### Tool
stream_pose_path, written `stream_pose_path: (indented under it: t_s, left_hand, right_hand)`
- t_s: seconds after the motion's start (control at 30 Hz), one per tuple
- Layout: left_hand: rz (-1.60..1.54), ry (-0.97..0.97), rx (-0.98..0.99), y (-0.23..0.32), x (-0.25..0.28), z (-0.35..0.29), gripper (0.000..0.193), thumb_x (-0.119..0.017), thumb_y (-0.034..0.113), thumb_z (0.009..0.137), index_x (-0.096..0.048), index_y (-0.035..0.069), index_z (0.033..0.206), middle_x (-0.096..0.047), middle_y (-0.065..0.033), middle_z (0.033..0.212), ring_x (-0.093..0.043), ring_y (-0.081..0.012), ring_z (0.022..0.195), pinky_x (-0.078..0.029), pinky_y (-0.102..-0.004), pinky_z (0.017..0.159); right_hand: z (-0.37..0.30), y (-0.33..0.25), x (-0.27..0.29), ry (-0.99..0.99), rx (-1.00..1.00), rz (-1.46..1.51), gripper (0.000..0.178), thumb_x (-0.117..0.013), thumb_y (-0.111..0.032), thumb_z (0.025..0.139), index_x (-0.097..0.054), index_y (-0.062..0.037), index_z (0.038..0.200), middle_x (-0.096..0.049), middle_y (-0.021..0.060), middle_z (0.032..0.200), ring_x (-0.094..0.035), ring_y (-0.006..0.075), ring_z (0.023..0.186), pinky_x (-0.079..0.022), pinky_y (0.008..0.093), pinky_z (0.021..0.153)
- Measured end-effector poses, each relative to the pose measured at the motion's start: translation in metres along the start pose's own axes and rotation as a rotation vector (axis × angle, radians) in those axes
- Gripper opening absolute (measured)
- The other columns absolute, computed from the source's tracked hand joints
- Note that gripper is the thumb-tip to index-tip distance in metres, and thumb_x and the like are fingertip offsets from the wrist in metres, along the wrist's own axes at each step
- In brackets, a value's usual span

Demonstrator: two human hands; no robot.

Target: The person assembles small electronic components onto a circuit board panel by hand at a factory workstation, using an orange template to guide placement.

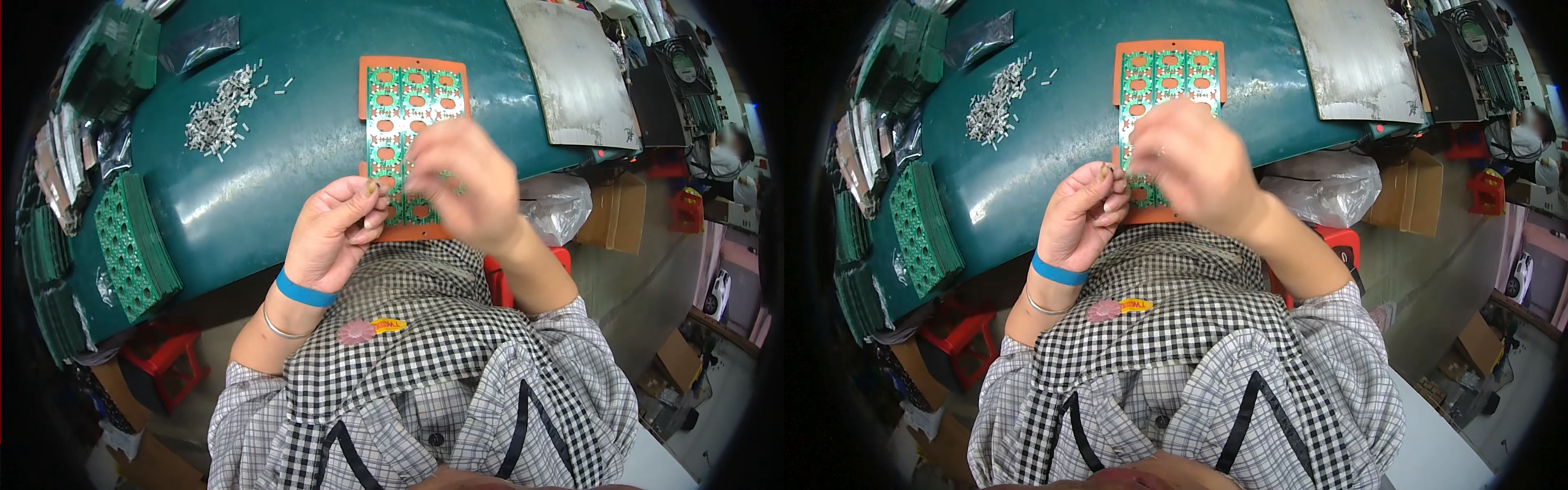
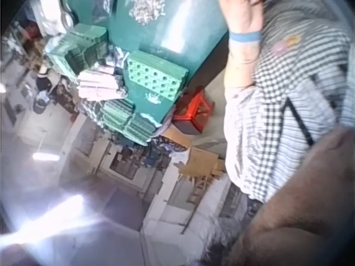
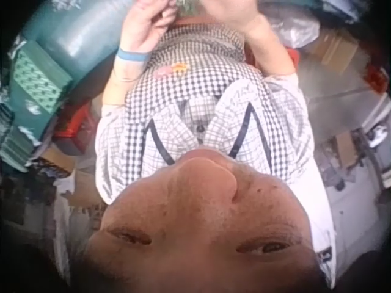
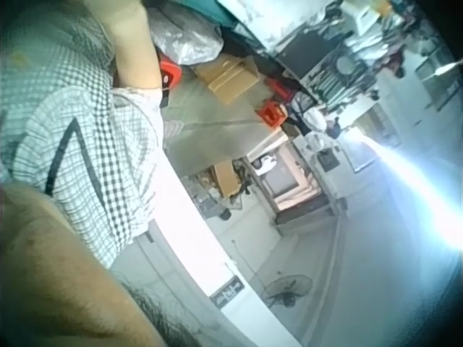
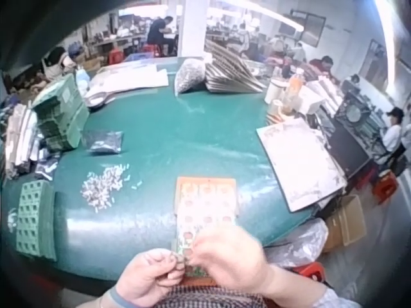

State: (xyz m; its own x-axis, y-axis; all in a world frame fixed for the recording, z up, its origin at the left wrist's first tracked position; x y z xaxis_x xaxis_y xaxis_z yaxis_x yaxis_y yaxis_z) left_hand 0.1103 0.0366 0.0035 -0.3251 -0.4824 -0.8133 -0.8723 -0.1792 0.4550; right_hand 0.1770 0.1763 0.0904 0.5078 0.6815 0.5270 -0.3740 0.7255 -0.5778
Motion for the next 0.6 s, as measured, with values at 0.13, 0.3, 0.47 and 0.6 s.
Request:
stream_pose_path:
  t_s: [0.13,0.3,0.47,0.6]
  left_hand:
    - [-0.019,0.016,-0.013,0.006,0.005,0.003,0.011,-0.055,0.011,0.096,-0.058,0.001,0.096,-0.055,-0.0045,0.082,-0.045,-0.0098,0.066,-0.033,-0.0181,0.05]
    - [-0.045,0.009,0.011,0.007,0.003,0.003,0.01,-0.05,0.012,0.097,-0.055,0.003,0.098,-0.047,-0.0018,0.075,-0.04,-0.0082,0.061,-0.03,-0.0181,0.047]
    - [-0.042,0.008,0.03,0.009,0.004,0.005,0.01,-0.053,0.011,0.096,-0.056,0.002,0.095,-0.043,0.0015,0.07,-0.034,-0.005,0.056,-0.025,-0.0177,0.045]
    - [0.029,-0.018,0.033,0.011,0.002,0.009,0.009,-0.053,0.012,0.097,-0.056,0.003,0.095,-0.036,0.0033,0.066,-0.029,-0.0046,0.055,-0.023,-0.0179,0.045]
  right_hand:
    - [0.007,0.104,0.031,0.031,-0.526,0.141,0.01,-0.063,-0.009,0.087,-0.059,-0.0009,0.091,-0.061,0.0069,0.089,-0.061,0.0169,0.078,-0.049,0.0282,0.071]
    - [0.015,0.159,0.036,-0.072,-0.521,-0.224,0.015,-0.069,-0.016,0.084,-0.065,-0.0022,0.089,-0.064,0.0082,0.092,-0.062,0.0212,0.077,-0.051,0.0331,0.07]
    - [0.019,0.161,0.031,-0.142,-0.557,-0.329,0.012,-0.07,-0.014,0.082,-0.066,-0.0026,0.086,-0.064,0.0085,0.093,-0.063,0.0231,0.079,-0.051,0.0347,0.071]
    - [0.021,0.161,0.031,-0.149,-0.477,-0.39,0.01,-0.07,-0.012,0.081,-0.066,-0.0026,0.084,-0.063,0.0082,0.09,-0.063,0.0244,0.079,-0.051,0.035,0.073]
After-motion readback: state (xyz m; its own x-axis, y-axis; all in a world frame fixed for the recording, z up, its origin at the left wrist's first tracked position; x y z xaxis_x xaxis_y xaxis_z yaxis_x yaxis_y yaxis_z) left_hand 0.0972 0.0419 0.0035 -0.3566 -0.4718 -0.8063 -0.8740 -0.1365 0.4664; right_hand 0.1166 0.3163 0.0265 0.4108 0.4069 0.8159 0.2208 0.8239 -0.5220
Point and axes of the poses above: each hand's wrist, its own z-axis towards the middle knuckle, its own x-axis out of the back of the hand, y = z × x, the point moved 5 cm from there along z, towards the middle knuckle
